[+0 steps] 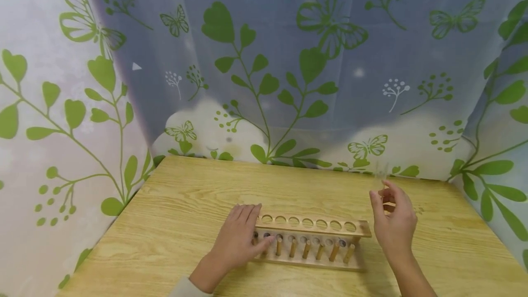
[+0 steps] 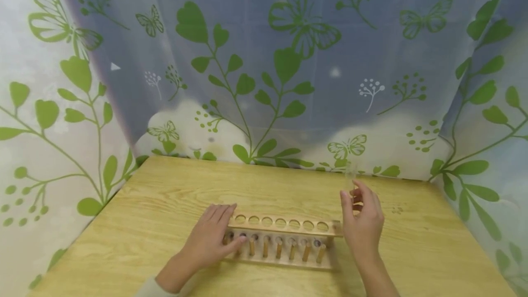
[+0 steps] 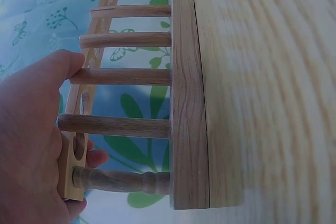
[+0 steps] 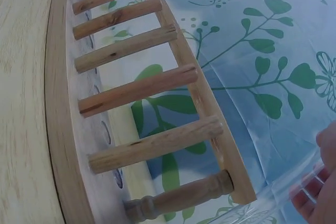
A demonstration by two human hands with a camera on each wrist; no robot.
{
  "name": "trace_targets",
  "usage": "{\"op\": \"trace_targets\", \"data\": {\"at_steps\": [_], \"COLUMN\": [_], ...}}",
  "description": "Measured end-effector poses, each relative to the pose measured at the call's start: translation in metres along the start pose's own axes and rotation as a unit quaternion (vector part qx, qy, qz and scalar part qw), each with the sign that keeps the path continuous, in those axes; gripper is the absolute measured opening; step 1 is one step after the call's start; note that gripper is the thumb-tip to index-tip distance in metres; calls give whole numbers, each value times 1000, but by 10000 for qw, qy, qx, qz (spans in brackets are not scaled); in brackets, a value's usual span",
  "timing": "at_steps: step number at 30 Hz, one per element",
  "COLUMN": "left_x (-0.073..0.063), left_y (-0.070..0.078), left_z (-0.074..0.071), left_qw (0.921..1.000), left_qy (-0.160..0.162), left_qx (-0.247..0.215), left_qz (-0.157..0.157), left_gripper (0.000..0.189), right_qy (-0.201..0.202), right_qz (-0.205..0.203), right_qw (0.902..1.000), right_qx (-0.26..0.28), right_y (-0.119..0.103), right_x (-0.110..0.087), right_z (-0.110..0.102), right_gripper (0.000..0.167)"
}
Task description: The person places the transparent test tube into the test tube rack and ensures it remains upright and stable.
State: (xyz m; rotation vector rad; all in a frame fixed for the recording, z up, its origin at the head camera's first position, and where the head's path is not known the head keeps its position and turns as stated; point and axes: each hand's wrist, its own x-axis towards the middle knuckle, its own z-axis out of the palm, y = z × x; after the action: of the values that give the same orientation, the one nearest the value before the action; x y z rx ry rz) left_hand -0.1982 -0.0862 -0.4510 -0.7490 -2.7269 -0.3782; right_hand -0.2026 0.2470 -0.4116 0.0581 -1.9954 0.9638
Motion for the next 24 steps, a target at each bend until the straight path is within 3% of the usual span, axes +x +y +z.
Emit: {"op": "trace_targets", "data": {"at_steps": [13, 24], "left_x": [-1, 0], "left_y": [2, 0], "left_z": [0, 1], "left_qw": [10000, 10000], "left_qy": [60, -22], "left_qx": [-28, 29], "left_qz": [-7, -37], "left_gripper": [78, 80], "right_qy": [295, 722], "right_qz": [-340, -724], "right_qw": [9984, 9911], "right_qx": [340, 847], "right_y": [-7, -10], "right_x": [2, 5], "right_z": [-4, -4], "right_gripper": [34, 38]}}
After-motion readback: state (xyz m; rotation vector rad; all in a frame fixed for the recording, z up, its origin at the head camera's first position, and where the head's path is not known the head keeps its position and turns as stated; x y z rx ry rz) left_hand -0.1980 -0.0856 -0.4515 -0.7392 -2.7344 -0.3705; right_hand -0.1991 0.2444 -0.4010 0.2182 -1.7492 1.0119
